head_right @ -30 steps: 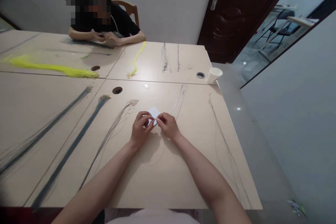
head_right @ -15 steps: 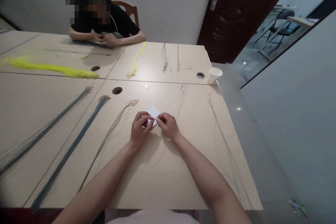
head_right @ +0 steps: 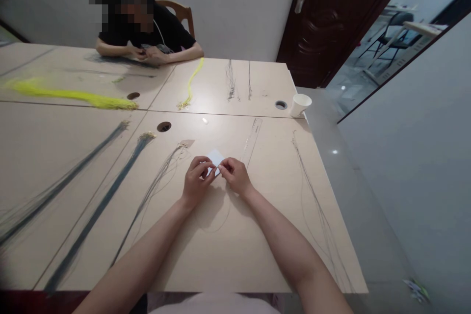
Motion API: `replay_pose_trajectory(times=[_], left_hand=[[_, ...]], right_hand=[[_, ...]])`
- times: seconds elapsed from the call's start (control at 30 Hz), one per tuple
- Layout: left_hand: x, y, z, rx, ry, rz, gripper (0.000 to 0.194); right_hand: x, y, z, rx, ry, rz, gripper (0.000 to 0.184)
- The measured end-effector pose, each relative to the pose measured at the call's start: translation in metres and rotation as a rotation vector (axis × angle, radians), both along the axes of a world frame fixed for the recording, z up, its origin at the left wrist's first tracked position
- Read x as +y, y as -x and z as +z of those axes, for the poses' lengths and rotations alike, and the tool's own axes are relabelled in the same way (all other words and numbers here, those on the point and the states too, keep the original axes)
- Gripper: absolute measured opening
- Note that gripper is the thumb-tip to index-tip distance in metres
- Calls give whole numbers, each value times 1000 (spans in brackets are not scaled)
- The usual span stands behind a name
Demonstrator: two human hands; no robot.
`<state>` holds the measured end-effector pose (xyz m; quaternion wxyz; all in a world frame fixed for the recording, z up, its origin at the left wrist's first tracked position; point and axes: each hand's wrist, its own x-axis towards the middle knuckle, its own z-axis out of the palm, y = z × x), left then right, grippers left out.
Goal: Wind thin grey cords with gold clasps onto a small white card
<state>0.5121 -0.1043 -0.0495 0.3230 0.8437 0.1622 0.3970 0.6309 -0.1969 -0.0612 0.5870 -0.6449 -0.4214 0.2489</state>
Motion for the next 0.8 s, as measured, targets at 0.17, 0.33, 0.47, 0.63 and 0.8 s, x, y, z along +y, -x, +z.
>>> replay_pose_trajectory(times=[0.17, 0.33, 0.47, 0.63, 0.8], left_hand=[[0, 0, 0, -18, 10, 26, 3], [0, 0, 0, -17, 17, 37, 5], [1, 0, 0, -18, 13, 33, 5], [1, -1, 0, -25, 1, 27, 4], [0, -1, 0, -35, 9, 27, 4]], right_hand=[[2, 0, 0, 40, -17, -7, 21], [1, -2, 1, 71, -42, -3, 19], [1, -2, 0, 91, -37, -1, 20], [1, -2, -1, 92, -24, 7, 20], [1, -3, -1, 98, -27, 15, 20]])
